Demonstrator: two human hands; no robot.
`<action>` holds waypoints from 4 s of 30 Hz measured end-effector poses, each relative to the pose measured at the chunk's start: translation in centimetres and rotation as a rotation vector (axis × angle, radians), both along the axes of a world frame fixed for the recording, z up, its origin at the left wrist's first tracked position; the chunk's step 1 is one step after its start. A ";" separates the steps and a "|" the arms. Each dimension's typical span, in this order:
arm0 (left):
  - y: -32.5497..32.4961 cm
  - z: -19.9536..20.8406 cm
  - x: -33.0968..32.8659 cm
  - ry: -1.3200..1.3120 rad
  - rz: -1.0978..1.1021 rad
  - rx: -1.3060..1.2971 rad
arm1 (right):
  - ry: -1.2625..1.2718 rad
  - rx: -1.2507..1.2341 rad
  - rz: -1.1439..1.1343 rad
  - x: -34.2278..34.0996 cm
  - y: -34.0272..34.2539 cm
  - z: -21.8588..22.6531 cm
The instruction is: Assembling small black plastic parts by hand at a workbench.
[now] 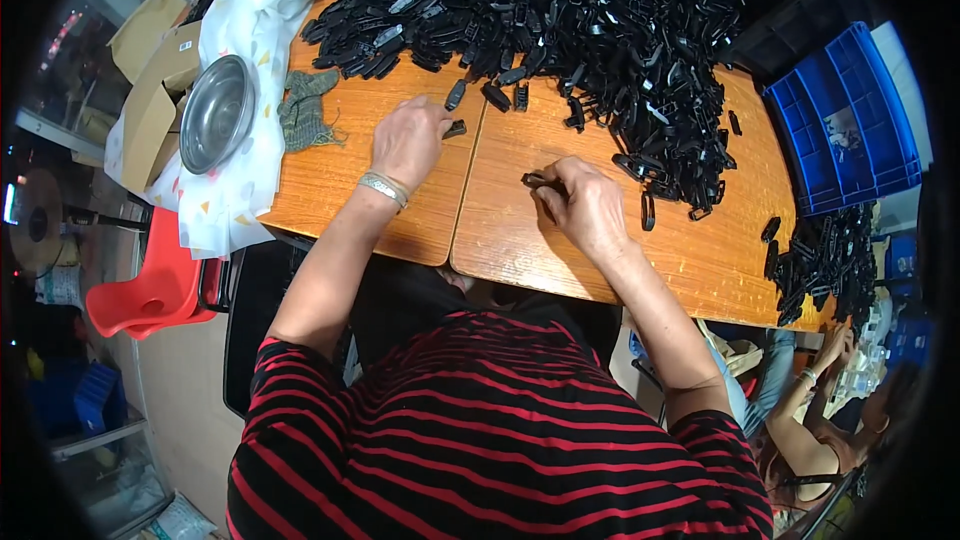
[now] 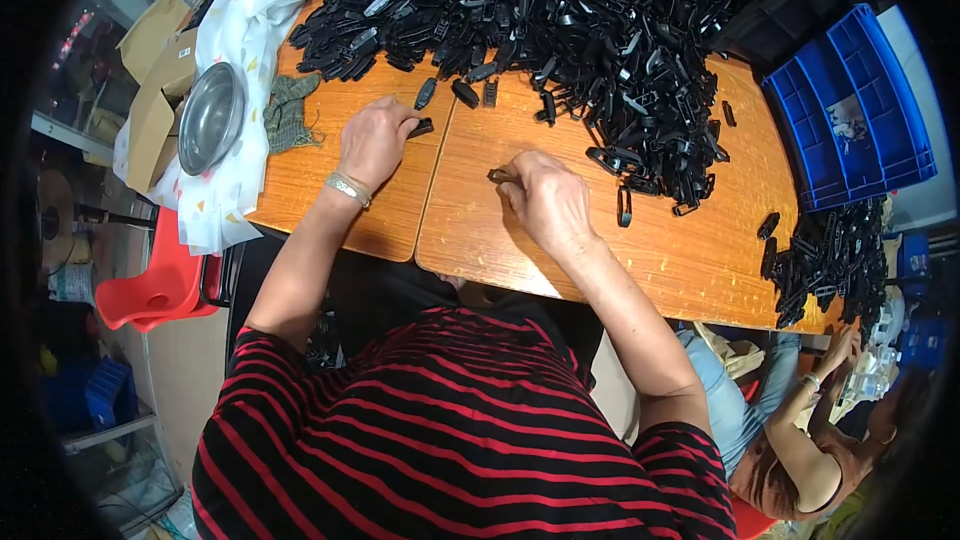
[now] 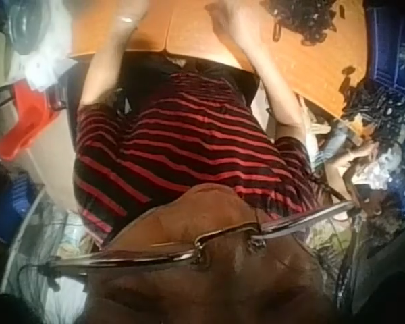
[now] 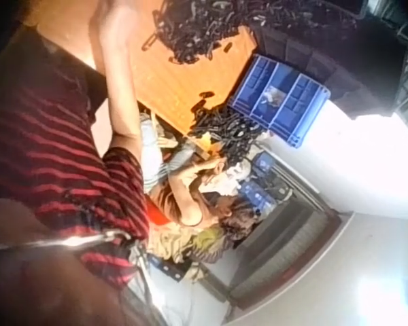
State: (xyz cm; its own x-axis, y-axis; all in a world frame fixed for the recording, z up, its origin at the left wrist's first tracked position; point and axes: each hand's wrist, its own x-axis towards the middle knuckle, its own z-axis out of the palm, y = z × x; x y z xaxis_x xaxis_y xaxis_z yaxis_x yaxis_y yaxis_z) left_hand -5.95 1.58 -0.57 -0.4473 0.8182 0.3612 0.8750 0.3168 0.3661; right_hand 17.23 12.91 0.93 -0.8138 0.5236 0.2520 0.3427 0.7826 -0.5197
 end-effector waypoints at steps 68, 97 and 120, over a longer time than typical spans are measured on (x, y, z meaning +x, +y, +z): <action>-13.4 5.4 -1.0 -0.476 0.054 0.072 | -0.072 0.213 -0.271 -2.5 7.0 0.0; 2.9 -1.8 -0.3 -0.058 0.012 0.204 | -0.209 0.388 0.200 -5.3 4.7 0.9; 0.8 -0.2 7.1 -1.730 -0.305 0.586 | 0.490 0.067 -0.068 -3.4 -1.4 0.4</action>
State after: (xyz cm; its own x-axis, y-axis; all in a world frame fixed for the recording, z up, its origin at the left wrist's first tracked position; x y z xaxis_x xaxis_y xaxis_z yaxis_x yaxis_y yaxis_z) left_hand 1.16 2.41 -0.73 -0.4609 0.8860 -0.0501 -0.5533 -0.2428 0.7968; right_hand 13.85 11.47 1.34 -0.5555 0.5414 0.6311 0.1222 0.8039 -0.5821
